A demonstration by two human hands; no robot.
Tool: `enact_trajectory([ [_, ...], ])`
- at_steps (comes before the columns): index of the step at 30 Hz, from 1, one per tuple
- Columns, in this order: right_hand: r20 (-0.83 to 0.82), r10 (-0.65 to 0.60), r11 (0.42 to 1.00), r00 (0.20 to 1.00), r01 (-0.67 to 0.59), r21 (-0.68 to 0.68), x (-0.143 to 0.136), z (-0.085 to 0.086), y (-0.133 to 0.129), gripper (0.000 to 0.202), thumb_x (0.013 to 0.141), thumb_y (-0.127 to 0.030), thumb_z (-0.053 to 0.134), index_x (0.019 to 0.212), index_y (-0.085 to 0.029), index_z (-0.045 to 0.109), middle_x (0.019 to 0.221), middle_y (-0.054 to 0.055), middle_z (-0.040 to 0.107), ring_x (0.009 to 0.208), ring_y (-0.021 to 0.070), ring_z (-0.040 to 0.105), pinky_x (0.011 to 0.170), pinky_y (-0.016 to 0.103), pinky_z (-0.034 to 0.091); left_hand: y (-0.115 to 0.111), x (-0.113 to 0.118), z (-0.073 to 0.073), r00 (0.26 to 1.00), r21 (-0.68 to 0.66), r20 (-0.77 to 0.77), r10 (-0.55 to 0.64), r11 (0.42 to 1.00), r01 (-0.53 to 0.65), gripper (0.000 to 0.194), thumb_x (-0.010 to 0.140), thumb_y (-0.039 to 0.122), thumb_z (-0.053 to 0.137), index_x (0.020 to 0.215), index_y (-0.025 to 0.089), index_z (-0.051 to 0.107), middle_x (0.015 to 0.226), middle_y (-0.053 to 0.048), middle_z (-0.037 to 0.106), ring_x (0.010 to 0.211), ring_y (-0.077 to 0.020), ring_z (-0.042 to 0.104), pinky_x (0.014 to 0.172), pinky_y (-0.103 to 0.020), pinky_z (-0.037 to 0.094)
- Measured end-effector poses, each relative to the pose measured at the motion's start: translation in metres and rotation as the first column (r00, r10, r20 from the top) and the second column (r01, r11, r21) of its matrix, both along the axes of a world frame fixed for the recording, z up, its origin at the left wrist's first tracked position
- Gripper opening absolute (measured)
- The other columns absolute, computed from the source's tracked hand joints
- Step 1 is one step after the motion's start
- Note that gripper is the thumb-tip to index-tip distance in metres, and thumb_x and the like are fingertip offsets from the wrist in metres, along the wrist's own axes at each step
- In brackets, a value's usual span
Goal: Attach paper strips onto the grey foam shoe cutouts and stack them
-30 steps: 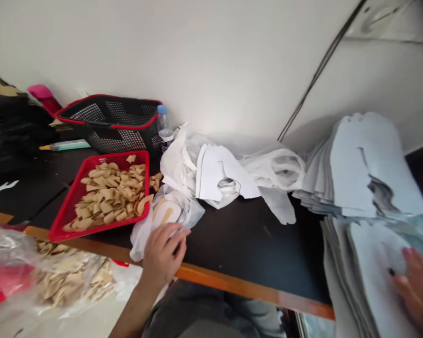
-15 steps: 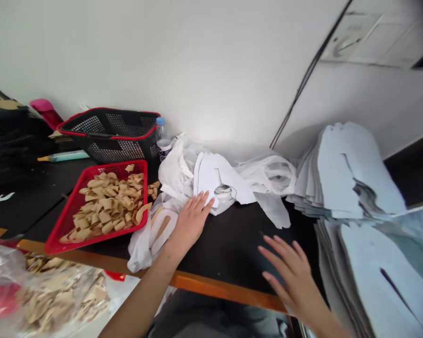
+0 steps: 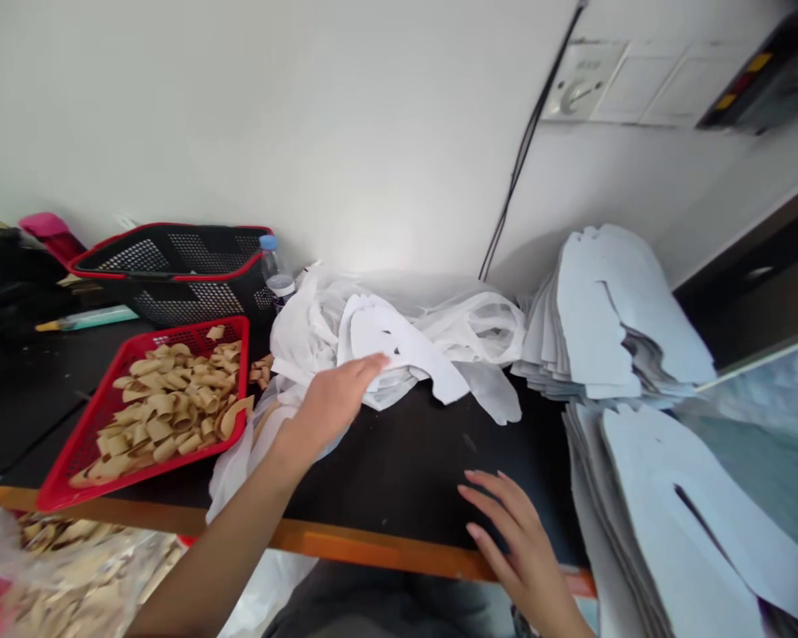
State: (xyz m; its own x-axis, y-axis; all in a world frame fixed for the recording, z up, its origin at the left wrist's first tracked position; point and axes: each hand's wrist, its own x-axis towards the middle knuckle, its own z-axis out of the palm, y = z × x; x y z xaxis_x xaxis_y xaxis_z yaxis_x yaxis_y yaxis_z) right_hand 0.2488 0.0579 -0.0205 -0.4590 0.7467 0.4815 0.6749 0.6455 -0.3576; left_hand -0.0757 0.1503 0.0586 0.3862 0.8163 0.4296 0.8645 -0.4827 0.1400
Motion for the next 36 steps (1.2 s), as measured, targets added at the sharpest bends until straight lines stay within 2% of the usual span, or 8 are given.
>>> enact_trajectory([
  [8, -0.095, -0.263, 0.964, 0.96, 0.257, -0.07, 0.032, 0.006, -0.015, 0.031, 0.099, -0.031, 0.051, 0.129, -0.029, 0.059, 0.135, 0.011, 0.06, 0.121, 0.0283, 0.062, 0.095, 0.045, 0.057, -0.123, 0.028, -0.031, 0.959, 0.137, -0.054, -0.28, 0.949, 0.285, 0.037, 0.103, 0.011, 0.036, 0.125, 0.015, 0.065, 0.126, -0.005, 0.071, 0.115, -0.0174, 0.068, 0.093, -0.027, 0.057],
  [12, 0.061, -0.18, 0.979, 0.982, 0.185, -0.082, 0.027, -0.006, -0.009, 0.044, 0.101, -0.034, 0.046, 0.145, -0.03, 0.046, 0.148, 0.009, 0.053, 0.134, 0.0292, 0.053, 0.108, 0.051, 0.048, -0.156, 0.017, -0.049, 0.919, 0.02, -0.025, -0.394, 0.919, 0.395, 0.038, 0.102, 0.011, 0.036, 0.126, 0.017, 0.065, 0.124, -0.002, 0.072, 0.115, -0.0152, 0.067, 0.098, -0.026, 0.054],
  [16, 0.257, -0.051, 0.992, 0.965, 0.078, -0.095, 0.007, -0.036, -0.001, 0.06, 0.103, -0.041, 0.041, 0.159, -0.027, 0.027, 0.16, 0.011, 0.037, 0.146, 0.0321, 0.039, 0.113, 0.057, 0.04, -0.162, 0.007, -0.061, 0.891, -0.101, 0.089, -0.446, 0.886, 0.453, 0.04, 0.105, 0.039, 0.038, 0.125, 0.018, 0.065, 0.118, -0.005, 0.074, 0.119, -0.019, 0.065, 0.104, -0.032, 0.052],
  [20, 0.316, -0.049, 0.989, 0.947, 0.09, -0.117, 0.001, -0.055, -0.002, 0.059, 0.103, -0.045, 0.038, 0.159, -0.027, 0.029, 0.164, 0.009, 0.03, 0.15, 0.0316, 0.031, 0.117, 0.057, 0.032, -0.147, -0.017, -0.064, 0.998, -0.03, 0.056, -0.04, 0.999, 0.042, 0.025, 0.1, 0.024, 0.049, 0.114, 0.019, 0.069, 0.103, -0.007, 0.075, 0.1, -0.0203, 0.068, 0.092, -0.035, 0.054],
  [23, 0.311, -0.018, 0.989, 0.95, 0.061, -0.131, 0.006, -0.054, -0.002, 0.059, 0.102, -0.047, 0.039, 0.157, -0.027, 0.032, 0.164, 0.008, 0.031, 0.149, 0.0308, 0.032, 0.118, 0.055, 0.031, -0.133, -0.039, -0.065, 0.904, 0.085, -0.135, 0.407, 0.913, -0.398, 0.025, 0.097, 0.016, 0.052, 0.115, 0.015, 0.069, 0.105, -0.011, 0.072, 0.096, -0.0246, 0.066, 0.085, -0.038, 0.052],
  [25, 0.314, 0.003, 0.991, 0.949, 0.039, -0.128, 0.011, -0.052, 0.0, 0.059, 0.102, -0.047, 0.04, 0.157, -0.026, 0.034, 0.163, 0.008, 0.032, 0.149, 0.0309, 0.034, 0.117, 0.055, 0.033, -0.128, -0.05, -0.069, 0.804, 0.084, -0.239, 0.545, 0.836, -0.542, 0.025, 0.097, 0.02, 0.053, 0.115, 0.011, 0.069, 0.108, -0.014, 0.07, 0.097, -0.028, 0.065, 0.083, -0.04, 0.051],
  [31, 0.333, 0.036, 0.994, 0.942, 0.002, -0.113, 0.014, -0.048, -0.001, 0.056, 0.102, -0.046, 0.04, 0.153, -0.024, 0.037, 0.161, 0.011, 0.036, 0.147, 0.0323, 0.035, 0.115, 0.055, 0.035, -0.128, -0.054, -0.08, 0.727, -0.049, -0.402, 0.557, 0.779, -0.625, 0.026, 0.097, 0.016, 0.051, 0.112, 0.008, 0.071, 0.107, -0.013, 0.072, 0.091, -0.0271, 0.066, 0.076, -0.037, 0.052],
  [36, 0.321, 0.013, 0.992, 0.947, 0.028, -0.122, 0.007, -0.045, -0.01, 0.052, 0.102, -0.045, 0.04, 0.15, -0.023, 0.042, 0.162, 0.011, 0.034, 0.149, 0.0341, 0.033, 0.115, 0.058, 0.034, -0.128, -0.064, -0.072, 0.744, -0.051, -0.308, 0.593, 0.77, -0.636, 0.027, 0.099, 0.02, 0.049, 0.11, 0.014, 0.073, 0.106, -0.009, 0.075, 0.089, -0.0222, 0.069, 0.071, -0.03, 0.05],
])
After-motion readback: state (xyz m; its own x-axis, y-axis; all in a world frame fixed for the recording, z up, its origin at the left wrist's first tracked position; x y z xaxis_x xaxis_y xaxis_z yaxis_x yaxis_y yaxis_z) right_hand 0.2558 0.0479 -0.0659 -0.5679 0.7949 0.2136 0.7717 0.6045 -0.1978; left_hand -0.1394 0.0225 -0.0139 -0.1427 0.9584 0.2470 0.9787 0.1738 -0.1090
